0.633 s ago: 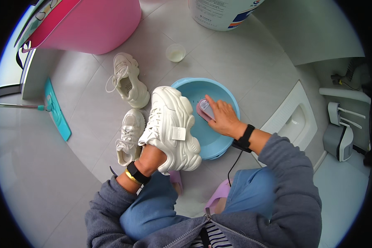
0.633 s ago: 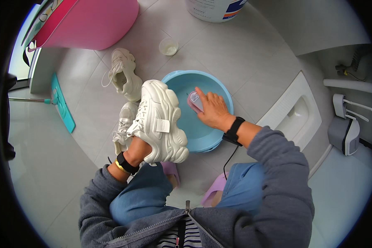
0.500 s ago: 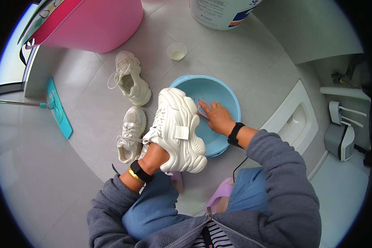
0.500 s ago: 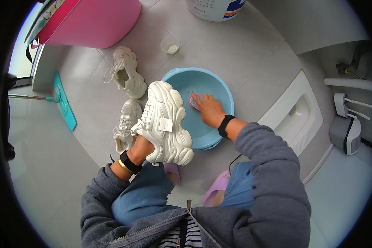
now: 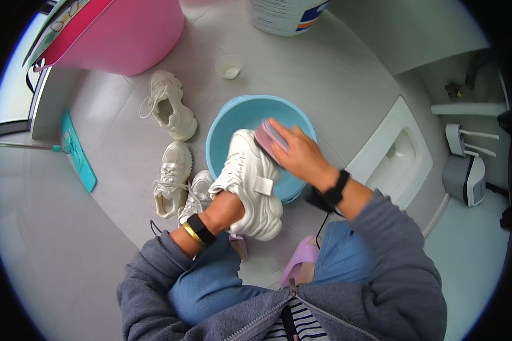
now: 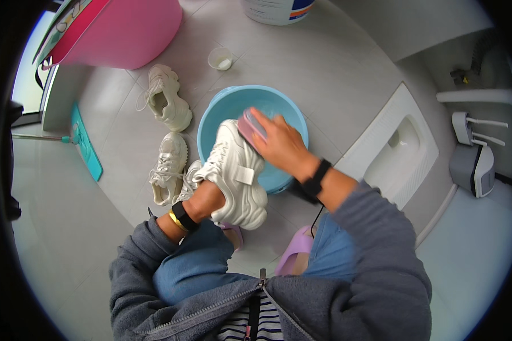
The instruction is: The person removes a pair of white sneakers from their feet, places them on the floor, and retrieves a cleaning brush and a small container of cleaning agent. They then scrub the shoes with the brush over a basin of water, focusing on the soles and sides.
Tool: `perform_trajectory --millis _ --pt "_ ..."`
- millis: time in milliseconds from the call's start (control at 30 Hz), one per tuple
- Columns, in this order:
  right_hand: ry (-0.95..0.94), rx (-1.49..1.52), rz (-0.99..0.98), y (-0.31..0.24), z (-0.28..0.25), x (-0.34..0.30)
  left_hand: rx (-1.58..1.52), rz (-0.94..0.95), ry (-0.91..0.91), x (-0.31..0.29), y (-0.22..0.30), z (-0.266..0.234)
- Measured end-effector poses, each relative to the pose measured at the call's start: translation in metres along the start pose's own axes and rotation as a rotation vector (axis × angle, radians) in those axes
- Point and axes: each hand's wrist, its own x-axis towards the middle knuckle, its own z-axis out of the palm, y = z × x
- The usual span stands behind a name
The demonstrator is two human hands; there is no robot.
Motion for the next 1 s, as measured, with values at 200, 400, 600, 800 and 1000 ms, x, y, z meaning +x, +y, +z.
perform_trajectory --millis 200,400,600,800,1000 --pt "-0.115 0.011 0.206 0.055 0.029 0.063 -0.032 0.026 0.160 -0.007 0.008 -0.005" --pt "-0.173 -0.497 -0.037 0.080 0.089 0.035 -0.071 0.116 0.343 -0.009 -0.006 -0.032" --pt "-0.086 -0.179 0.229 0.078 0.071 0.037 -0.052 0.132 0.276 -0.006 -0.016 -0.022" --pt "-0.016 0.071 0.004 0.014 0.013 0.008 -0.079 0.052 0.125 0.003 -0.011 -0.017" --pt "0.048 0.036 0.118 -0.017 -0.007 0.019 -0.028 0.005 0.020 0.008 -0.003 -0.023"
